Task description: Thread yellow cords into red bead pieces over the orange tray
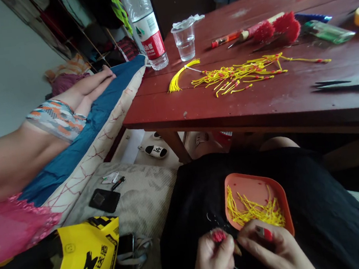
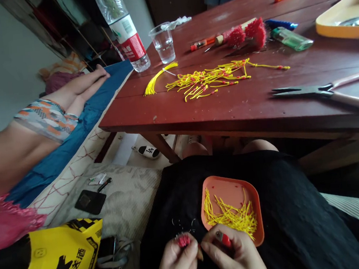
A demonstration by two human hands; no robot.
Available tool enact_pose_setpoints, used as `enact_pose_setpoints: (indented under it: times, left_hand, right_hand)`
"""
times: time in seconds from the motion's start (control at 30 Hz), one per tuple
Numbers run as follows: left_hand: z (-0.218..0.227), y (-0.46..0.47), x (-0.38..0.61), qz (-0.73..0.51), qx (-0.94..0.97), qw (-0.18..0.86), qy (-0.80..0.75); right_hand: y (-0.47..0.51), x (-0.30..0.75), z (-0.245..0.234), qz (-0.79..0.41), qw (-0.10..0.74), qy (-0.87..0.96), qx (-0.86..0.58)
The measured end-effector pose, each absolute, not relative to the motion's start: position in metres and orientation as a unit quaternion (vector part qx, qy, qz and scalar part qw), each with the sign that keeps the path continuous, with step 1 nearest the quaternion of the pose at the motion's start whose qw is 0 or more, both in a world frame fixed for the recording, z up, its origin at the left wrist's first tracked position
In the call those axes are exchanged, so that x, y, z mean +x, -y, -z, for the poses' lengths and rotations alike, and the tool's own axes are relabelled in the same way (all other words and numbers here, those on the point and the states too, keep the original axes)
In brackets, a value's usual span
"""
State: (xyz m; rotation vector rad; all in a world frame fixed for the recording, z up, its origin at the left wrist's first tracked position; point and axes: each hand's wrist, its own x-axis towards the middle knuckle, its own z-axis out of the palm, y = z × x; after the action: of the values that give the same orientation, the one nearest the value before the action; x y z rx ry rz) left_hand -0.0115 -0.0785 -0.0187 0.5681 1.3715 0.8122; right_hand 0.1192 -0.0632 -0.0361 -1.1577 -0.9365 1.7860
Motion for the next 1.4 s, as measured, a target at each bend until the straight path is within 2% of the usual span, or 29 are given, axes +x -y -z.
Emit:
enact_pose_setpoints:
  times: [0.13, 0.33, 0.5, 0.6, 0.7, 0.8, 1.03, 1.4]
  left_hand:
    - [0.014, 0.075, -0.011, -0.359, 0.342, 0.573, -0.653]
    - [0.020, 0.074, -0.018, -0.380, 0.185, 0.679, -0.600]
    - [0.021, 0.072, -0.021, -0.385, 0.220, 0.678, -0.586]
    - [0.022, 0.073, -0.021, -0.378, 0.215, 0.692, -0.576]
    - [0.024, 0.074, -0.021, -0.368, 0.190, 0.715, -0.563]
    - [0.025, 0.075, -0.022, -0.366, 0.188, 0.716, -0.565]
    - [0.024, 0.075, -0.021, -0.359, 0.202, 0.709, -0.572]
    - [0.026, 0.077, -0.021, -0.367, 0.204, 0.696, -0.583]
  right_hand:
    - [0.063, 0.120, 0.035, -0.678, 0.388, 0.378, -0.497]
    - [0.059, 0.124, 0.044, -0.778, 0.366, 0.260, -0.440]
    - [0.055, 0.122, 0.055, -0.818, 0.289, 0.304, -0.394]
    - [0.059, 0.122, 0.054, -0.796, 0.246, 0.296, -0.466]
    - [0.065, 0.124, 0.054, -0.744, 0.275, 0.269, -0.546]
    - [0.071, 0.127, 0.060, -0.723, 0.324, 0.306, -0.528]
    - [0.081, 0.124, 0.067, -0.673, 0.373, 0.368, -0.522]
    - [0.082, 0.125, 0.071, -0.671, 0.367, 0.379, -0.520]
